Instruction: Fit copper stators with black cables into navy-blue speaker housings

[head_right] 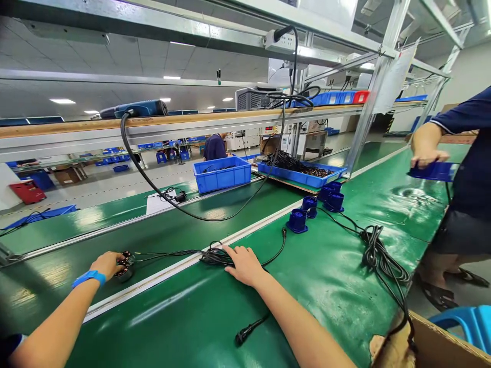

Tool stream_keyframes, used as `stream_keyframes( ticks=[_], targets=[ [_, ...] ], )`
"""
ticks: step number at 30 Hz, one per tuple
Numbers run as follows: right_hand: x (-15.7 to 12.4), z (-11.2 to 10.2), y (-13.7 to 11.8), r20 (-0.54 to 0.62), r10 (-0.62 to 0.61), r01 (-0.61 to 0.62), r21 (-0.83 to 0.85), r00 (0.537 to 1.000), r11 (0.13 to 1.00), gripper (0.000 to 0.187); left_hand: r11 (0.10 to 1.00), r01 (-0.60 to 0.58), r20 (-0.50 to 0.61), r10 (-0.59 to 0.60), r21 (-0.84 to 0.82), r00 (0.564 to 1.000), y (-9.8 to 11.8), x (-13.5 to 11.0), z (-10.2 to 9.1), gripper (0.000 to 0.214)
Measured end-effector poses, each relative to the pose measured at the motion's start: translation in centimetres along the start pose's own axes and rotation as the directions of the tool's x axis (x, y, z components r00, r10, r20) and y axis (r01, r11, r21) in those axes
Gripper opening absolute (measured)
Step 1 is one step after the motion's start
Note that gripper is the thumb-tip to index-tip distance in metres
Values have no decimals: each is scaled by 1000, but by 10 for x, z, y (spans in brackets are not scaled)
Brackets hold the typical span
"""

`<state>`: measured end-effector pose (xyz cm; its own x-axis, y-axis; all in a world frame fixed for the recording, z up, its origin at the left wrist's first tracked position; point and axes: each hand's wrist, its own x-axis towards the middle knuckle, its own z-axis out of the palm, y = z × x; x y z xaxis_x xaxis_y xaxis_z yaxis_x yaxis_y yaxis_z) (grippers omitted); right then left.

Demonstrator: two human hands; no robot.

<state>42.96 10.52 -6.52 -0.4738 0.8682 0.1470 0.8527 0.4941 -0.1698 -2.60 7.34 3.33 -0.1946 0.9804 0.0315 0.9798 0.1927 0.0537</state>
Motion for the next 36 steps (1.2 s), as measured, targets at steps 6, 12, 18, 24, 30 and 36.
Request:
stream_keyframes(
  ticks=[6, 12, 18, 24, 30, 36],
  targets=[
    [-28, -21, 59, 46, 143, -137, -124, 989, 983, 53, 998, -66, 88, 64, 16, 994, 15, -14, 8, 16],
    [-75, -38, 118, 82, 297, -268, -253, 951, 930, 54, 957, -237, 85, 253, -167, 964, 75, -128, 35, 19],
    [-138, -36, 157, 122, 275, -234, -269, 954, 934, 58, 871, -199, 107, 273, -448, 956, 107, -229, 68, 17],
    [-143, -70, 113, 41, 146, -146, 4, 988, 989, 73, 869, -230, -82, 216, -437, 973, 103, -255, 81, 28],
    [-77, -80, -52, 60, -212, 115, 681, 975, 723, 31, 810, -524, -410, 397, -264, 821, 103, -254, 88, 29],
    [-36, -18, -129, 391, -573, -68, 862, 721, 502, 27, 779, -569, -394, 452, -263, 800, 107, -249, 90, 30]
  ],
)
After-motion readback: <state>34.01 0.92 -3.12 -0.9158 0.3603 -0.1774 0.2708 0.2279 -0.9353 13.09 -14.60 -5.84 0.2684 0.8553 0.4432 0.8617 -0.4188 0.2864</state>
